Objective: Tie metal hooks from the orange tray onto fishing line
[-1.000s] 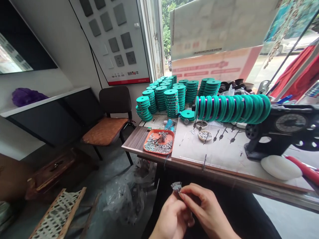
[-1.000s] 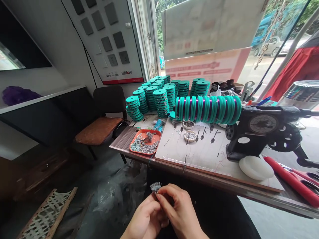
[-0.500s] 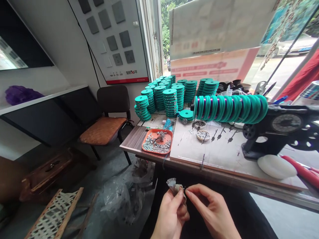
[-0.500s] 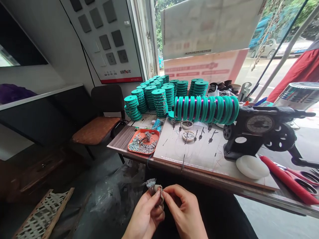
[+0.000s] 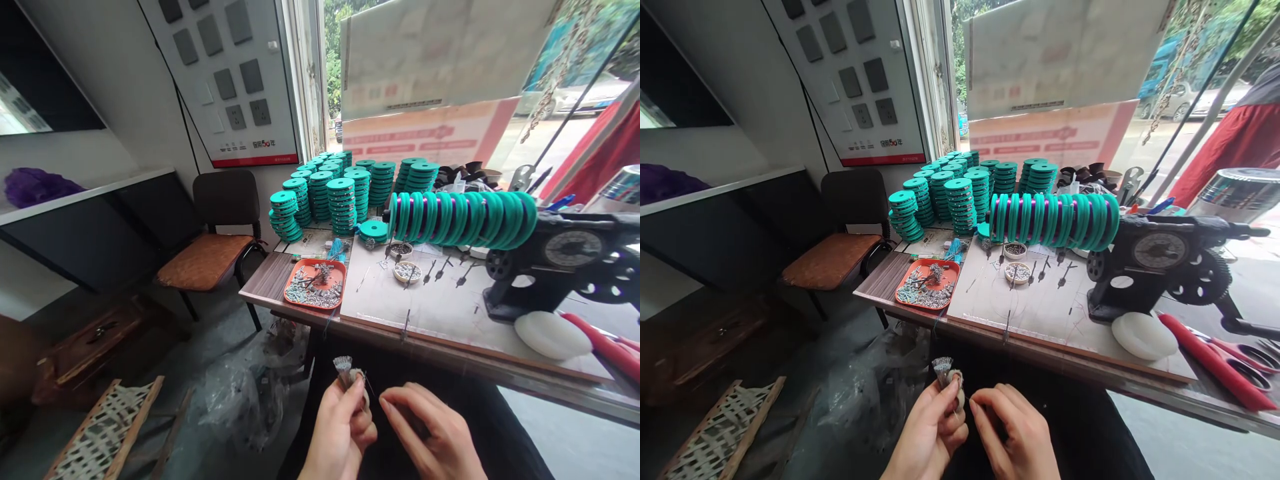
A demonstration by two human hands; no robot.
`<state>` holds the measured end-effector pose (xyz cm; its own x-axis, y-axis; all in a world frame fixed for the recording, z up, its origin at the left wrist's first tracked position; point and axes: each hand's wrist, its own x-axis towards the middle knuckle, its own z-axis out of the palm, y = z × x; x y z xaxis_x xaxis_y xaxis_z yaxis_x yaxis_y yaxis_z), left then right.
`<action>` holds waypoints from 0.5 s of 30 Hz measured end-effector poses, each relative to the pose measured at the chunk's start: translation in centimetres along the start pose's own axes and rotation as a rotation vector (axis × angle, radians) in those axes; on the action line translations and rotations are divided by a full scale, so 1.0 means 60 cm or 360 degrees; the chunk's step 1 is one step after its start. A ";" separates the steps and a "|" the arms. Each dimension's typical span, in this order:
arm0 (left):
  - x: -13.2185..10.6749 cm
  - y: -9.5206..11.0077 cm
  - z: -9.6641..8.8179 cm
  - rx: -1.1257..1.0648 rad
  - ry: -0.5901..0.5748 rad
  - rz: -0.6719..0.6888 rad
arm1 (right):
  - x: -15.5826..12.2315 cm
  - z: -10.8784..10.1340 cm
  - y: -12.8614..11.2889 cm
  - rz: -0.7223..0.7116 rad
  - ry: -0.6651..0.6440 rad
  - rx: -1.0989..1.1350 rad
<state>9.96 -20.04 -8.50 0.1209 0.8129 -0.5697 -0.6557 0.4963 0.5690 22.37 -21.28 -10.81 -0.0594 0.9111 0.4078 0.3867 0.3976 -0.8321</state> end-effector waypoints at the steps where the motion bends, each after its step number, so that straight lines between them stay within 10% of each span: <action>1: 0.000 0.000 0.000 0.0008 -0.0004 0.0002 | 0.000 0.000 0.001 0.0007 -0.0007 0.0003; 15: 0.000 0.001 0.000 0.0160 -0.0032 0.0036 | 0.000 0.000 0.002 -0.0056 -0.0009 -0.0046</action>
<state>9.90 -19.99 -8.49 0.1224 0.8298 -0.5445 -0.5805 0.5048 0.6389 22.45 -21.23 -10.92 -0.0788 0.8974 0.4341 0.4107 0.4260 -0.8061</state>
